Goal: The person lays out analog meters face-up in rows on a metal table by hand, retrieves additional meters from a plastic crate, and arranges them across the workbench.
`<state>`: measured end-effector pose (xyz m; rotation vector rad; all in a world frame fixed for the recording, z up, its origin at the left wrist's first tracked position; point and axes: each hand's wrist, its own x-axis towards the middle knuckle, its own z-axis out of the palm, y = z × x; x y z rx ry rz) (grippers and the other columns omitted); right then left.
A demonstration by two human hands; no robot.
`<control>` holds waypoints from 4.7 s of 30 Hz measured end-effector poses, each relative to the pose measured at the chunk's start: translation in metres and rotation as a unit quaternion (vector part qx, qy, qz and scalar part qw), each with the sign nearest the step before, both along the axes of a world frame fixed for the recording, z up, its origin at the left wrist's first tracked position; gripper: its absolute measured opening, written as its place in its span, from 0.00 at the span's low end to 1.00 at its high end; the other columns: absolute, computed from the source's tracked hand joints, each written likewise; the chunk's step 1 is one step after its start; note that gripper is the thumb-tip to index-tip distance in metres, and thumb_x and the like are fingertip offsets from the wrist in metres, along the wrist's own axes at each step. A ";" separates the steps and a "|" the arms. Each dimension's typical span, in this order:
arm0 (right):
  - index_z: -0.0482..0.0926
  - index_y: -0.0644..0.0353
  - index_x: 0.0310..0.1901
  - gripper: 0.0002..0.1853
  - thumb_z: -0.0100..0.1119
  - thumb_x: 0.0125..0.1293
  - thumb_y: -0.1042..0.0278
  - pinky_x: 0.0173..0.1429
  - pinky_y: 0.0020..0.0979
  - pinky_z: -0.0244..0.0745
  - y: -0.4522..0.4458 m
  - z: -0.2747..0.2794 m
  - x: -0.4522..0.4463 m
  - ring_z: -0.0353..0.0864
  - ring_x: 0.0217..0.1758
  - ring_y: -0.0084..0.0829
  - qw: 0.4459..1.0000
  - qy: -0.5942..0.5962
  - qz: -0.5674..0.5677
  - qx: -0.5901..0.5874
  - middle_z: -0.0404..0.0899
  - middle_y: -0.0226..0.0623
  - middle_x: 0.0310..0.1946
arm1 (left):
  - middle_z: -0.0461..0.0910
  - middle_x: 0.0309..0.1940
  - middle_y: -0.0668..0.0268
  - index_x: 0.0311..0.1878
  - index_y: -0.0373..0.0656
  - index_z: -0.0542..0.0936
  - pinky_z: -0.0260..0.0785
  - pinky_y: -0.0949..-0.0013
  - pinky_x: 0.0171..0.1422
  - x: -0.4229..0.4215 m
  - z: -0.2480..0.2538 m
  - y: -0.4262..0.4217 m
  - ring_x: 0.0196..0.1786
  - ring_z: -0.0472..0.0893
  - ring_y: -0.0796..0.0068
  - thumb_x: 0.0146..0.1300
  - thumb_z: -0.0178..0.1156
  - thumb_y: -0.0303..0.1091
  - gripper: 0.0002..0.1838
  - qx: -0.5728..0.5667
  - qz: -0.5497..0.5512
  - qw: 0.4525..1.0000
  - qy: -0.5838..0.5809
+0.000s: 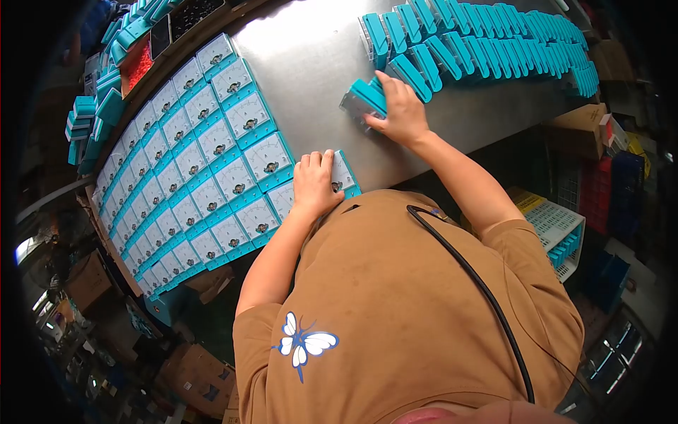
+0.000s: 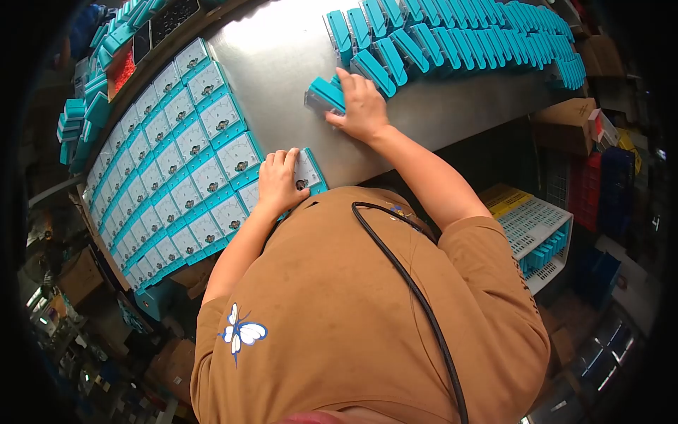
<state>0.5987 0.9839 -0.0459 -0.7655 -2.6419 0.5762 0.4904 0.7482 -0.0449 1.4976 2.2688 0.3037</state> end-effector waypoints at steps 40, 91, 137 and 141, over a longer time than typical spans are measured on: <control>0.50 0.64 0.77 0.58 0.69 0.55 0.38 0.80 0.60 0.38 0.115 -0.021 0.039 0.50 0.78 0.53 0.983 -0.077 -0.148 0.071 0.56 0.54 0.71 | 0.77 0.56 0.55 0.62 0.42 0.69 0.69 0.54 0.67 0.013 -0.036 0.196 0.61 0.75 0.51 0.38 0.78 0.41 0.45 0.252 0.189 0.938 -0.143; 0.47 0.68 0.79 0.52 0.44 0.70 0.28 0.83 0.57 0.26 0.154 -0.043 -0.093 0.34 0.86 0.50 0.978 -0.108 -0.179 0.021 0.41 0.55 0.82 | 0.78 0.53 0.47 0.68 0.49 0.62 0.72 0.49 0.63 -0.115 -0.078 0.271 0.58 0.77 0.42 0.36 0.79 0.36 0.52 0.256 0.073 0.938 -0.221; 0.66 0.64 0.70 0.34 0.59 0.68 0.54 0.79 0.51 0.51 0.259 0.004 -0.030 0.58 0.78 0.50 0.966 0.086 -0.227 0.083 0.63 0.52 0.73 | 0.78 0.61 0.51 0.68 0.40 0.71 0.69 0.54 0.69 -0.155 -0.015 0.295 0.65 0.74 0.50 0.52 0.74 0.39 0.40 0.065 0.040 0.979 -0.187; 0.52 0.63 0.78 0.42 0.46 0.73 0.41 0.82 0.59 0.31 0.293 -0.048 -0.029 0.41 0.85 0.45 0.941 -0.104 -0.303 0.109 0.48 0.49 0.81 | 0.72 0.68 0.48 0.78 0.42 0.56 0.69 0.53 0.70 -0.101 -0.046 0.380 0.65 0.75 0.46 0.49 0.76 0.37 0.54 0.138 0.023 0.973 -0.182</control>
